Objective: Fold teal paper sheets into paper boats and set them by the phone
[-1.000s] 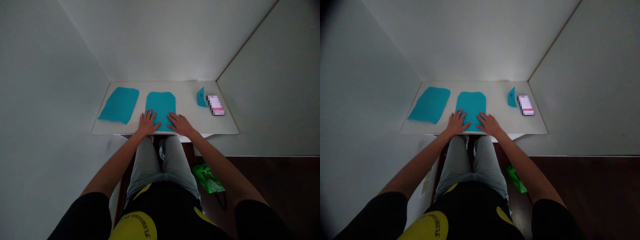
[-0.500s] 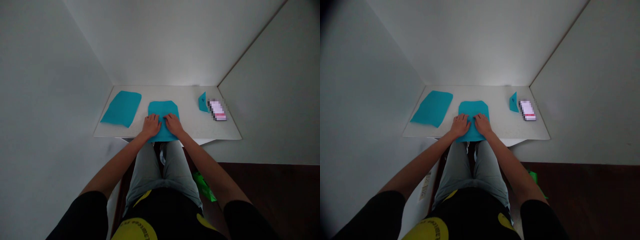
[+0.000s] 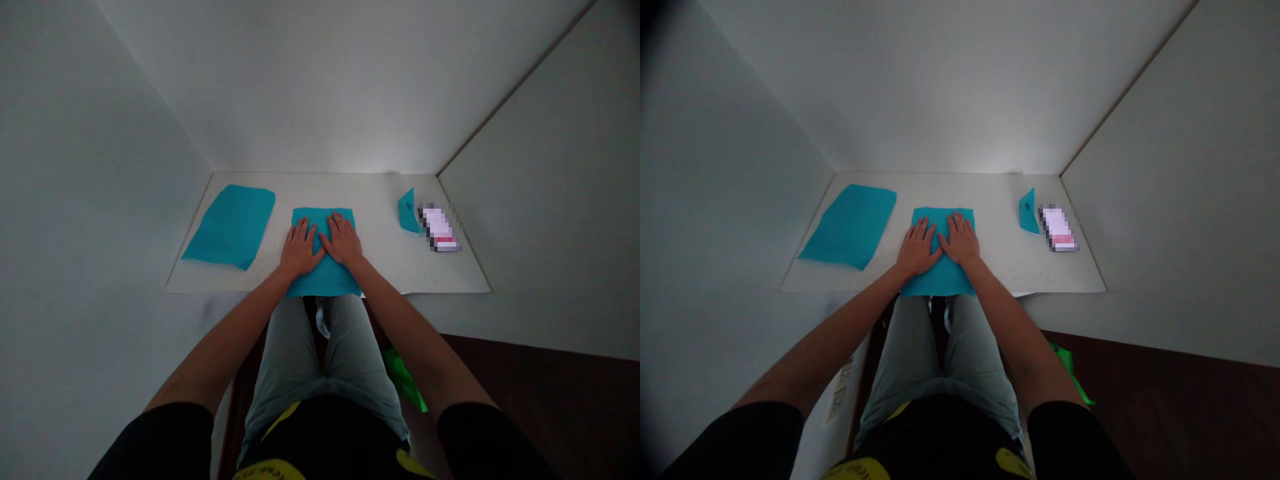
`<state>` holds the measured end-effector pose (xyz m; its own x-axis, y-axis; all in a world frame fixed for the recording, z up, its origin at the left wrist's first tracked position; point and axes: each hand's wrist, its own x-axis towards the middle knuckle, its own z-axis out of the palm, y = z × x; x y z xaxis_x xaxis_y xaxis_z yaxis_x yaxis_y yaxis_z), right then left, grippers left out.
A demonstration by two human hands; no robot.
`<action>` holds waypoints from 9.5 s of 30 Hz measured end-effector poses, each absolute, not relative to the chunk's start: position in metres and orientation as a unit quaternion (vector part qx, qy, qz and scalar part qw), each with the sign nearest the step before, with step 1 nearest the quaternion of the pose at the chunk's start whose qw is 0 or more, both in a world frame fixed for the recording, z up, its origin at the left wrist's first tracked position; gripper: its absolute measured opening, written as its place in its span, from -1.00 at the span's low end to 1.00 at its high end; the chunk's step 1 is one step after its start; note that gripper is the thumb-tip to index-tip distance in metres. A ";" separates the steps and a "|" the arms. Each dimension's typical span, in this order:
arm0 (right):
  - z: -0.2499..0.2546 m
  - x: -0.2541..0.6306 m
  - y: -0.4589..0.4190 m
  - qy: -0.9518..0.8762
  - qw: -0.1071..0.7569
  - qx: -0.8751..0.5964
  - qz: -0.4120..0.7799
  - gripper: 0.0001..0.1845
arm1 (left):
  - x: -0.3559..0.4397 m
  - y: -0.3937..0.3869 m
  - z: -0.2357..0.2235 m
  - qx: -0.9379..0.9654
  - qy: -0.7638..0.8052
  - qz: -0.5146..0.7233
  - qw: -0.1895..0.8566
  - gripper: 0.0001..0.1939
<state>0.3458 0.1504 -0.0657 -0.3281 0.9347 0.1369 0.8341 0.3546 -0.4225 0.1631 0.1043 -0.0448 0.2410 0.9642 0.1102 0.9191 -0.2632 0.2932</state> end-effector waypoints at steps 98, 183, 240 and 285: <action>-0.043 0.464 0.059 -0.812 0.274 -0.458 0.238 -0.33 | 0.075 0.038 -0.040 0.768 0.495 0.289 0.285 -0.46; -0.057 0.436 0.075 -0.841 0.090 -0.524 0.100 -0.01 | 0.151 0.071 -0.039 0.859 0.499 0.086 0.072 -0.23; -0.041 0.414 0.083 -0.864 0.136 -0.473 0.109 -0.37 | 0.166 0.076 -0.032 0.852 0.491 0.143 0.114 -0.22; -0.040 0.411 0.086 -0.881 0.140 -0.433 0.127 -0.44 | 0.156 0.033 -0.041 0.900 0.411 0.128 0.063 -0.31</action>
<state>0.4113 0.0859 -0.0399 -0.5861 0.7984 0.1379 0.7272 0.5934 -0.3449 0.1562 0.0328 -0.0414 0.6289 0.7568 0.1782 0.7244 -0.6536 0.2191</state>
